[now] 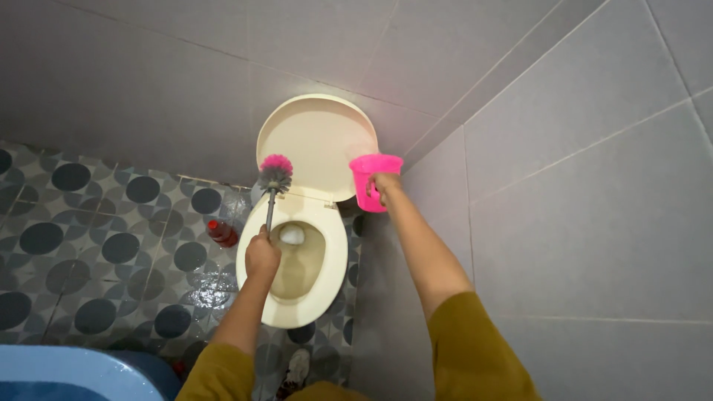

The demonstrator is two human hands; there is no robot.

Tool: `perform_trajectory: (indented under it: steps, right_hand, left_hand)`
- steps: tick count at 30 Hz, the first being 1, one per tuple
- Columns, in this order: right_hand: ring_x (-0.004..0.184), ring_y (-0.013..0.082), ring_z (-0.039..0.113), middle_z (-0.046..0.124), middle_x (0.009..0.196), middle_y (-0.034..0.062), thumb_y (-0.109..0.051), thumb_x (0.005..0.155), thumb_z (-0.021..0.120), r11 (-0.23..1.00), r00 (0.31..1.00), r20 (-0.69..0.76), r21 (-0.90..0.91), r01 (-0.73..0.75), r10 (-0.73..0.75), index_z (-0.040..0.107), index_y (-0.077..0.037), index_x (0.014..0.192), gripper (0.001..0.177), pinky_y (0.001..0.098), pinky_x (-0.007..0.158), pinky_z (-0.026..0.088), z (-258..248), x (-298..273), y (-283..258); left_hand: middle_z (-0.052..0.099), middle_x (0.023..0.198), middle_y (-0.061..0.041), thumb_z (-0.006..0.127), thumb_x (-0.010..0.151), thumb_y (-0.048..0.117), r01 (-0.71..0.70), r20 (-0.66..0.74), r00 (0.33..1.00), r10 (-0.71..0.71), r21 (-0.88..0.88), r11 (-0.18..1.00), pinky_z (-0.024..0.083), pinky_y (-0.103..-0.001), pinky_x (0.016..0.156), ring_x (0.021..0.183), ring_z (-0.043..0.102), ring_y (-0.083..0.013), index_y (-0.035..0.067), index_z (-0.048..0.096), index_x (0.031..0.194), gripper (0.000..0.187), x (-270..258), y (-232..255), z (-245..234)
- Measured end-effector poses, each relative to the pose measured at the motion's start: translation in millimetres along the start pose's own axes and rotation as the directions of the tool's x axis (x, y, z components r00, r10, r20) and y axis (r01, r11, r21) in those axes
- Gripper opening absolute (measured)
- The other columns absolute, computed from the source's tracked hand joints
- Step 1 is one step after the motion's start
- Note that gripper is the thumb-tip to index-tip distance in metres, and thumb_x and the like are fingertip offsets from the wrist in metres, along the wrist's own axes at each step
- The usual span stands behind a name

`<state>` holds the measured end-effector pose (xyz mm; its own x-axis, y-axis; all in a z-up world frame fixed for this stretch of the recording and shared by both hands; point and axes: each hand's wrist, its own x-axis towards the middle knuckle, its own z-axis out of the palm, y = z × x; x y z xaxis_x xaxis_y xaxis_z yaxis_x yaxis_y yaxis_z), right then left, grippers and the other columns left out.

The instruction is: Scrubbing the inside of a toilet bowl with a brush and then rinsing it with water poured from a scoop.

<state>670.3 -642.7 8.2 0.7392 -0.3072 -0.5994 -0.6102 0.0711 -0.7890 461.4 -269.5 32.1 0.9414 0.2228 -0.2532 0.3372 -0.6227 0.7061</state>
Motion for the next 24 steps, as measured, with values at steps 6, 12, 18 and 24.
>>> perform_trajectory:
  steps: [6, 12, 18, 24]
  right_hand:
    - [0.038, 0.0158, 0.040, 0.054, 0.054, 0.0074, -0.010, 0.088, 0.055, 0.959, 0.979, 0.078, -0.230, -0.168, 0.190, 0.055, -0.007, 0.064, 0.024, 0.0346, 0.036, 0.023, -24, -21, 66]
    - [0.043, 0.0211, 0.052, 0.055, 0.057, 0.0114, -0.004, 0.087, 0.059, 0.975, 0.977, 0.099, -0.129, -0.178, 0.192, 0.058, -0.002, 0.068, 0.019, 0.0374, 0.039, 0.039, -20, -54, 128]
    - [0.049, 0.0273, 0.065, 0.064, 0.061, 0.0171, -0.001, 0.079, 0.069, 0.873, 0.999, -0.042, -0.487, -0.031, 0.012, 0.066, 0.009, 0.071, 0.013, 0.0407, 0.043, 0.048, 24, -77, 164]
    - [0.052, 0.0255, 0.068, 0.070, 0.067, 0.0188, -0.023, 0.090, 0.069, 0.605, 0.998, 0.057, -0.796, 0.023, 0.038, 0.072, 0.006, 0.083, 0.030, 0.0401, 0.048, 0.055, 82, -118, 154]
  left_hand:
    - [0.068, 0.110, -0.027, 0.051, 0.093, 0.006, 0.004, -0.015, 1.000, -0.004, 0.000, 1.000, 0.053, -0.052, 0.088, 0.101, 0.066, -0.0445, 0.006, 0.059, 0.141, 0.049, -2, -22, 19]
    - [0.069, 0.111, -0.028, 0.051, 0.096, 0.010, 0.030, 0.033, 0.999, -0.031, 0.050, 0.998, 0.054, -0.052, 0.092, 0.102, 0.068, -0.0446, 0.006, 0.058, 0.143, 0.048, -9, -50, 19]
    - [0.069, 0.111, -0.026, 0.051, 0.098, 0.015, 0.185, 0.059, 0.980, -0.191, 0.092, 0.978, 0.052, -0.055, 0.089, 0.102, 0.066, -0.0463, 0.011, 0.057, 0.143, 0.045, -29, -64, -1]
    - [0.071, 0.112, -0.025, 0.053, 0.098, 0.013, 0.180, 0.007, 0.983, -0.182, 0.099, 0.979, 0.054, -0.053, 0.092, 0.105, 0.068, -0.0441, 0.004, 0.066, 0.126, 0.032, -33, -120, 21]
